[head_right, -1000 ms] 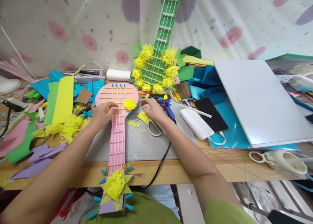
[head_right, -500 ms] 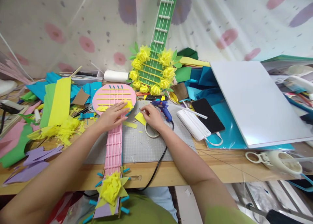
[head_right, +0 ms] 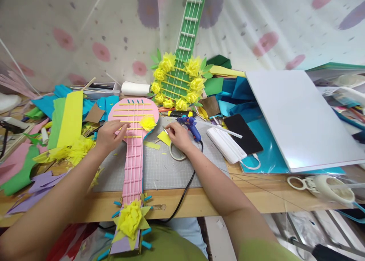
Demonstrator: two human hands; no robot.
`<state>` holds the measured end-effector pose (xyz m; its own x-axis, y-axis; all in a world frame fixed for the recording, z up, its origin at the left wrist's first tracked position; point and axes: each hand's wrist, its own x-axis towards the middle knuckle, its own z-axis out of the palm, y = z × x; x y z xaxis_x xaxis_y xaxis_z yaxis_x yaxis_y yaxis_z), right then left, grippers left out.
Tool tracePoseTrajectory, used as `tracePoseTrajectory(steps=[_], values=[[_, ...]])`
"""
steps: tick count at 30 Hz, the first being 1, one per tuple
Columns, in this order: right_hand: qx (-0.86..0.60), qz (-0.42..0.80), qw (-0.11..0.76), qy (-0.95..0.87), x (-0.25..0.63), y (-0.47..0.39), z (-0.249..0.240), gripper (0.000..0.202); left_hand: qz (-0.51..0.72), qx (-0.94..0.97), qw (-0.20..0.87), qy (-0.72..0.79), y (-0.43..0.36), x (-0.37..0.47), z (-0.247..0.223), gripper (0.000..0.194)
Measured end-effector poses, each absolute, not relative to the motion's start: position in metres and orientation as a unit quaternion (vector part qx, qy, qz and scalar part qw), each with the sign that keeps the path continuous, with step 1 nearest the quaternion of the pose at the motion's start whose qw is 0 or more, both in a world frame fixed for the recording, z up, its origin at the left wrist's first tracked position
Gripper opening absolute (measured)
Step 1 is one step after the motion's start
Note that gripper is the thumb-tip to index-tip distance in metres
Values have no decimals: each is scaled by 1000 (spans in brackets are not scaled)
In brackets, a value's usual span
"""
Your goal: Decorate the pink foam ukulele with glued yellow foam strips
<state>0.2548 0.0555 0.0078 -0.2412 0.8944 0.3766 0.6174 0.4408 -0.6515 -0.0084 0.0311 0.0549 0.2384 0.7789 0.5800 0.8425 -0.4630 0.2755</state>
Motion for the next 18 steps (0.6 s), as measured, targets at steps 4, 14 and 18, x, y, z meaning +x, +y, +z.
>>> tracePoseTrajectory(steps=[4, 14, 18], values=[[-491, 183, 378, -763, 256, 57, 5, 19, -417, -712, 8, -565, 40, 1, 68, 28], [-520, 153, 351, -763, 259, 57, 2, 23, -197, -638, -58, -742, 63, -60, 69, 17], [-530, 145, 339, -764, 258, 55, 3, 22, -158, -612, -104, -768, 61, -60, 66, 16]])
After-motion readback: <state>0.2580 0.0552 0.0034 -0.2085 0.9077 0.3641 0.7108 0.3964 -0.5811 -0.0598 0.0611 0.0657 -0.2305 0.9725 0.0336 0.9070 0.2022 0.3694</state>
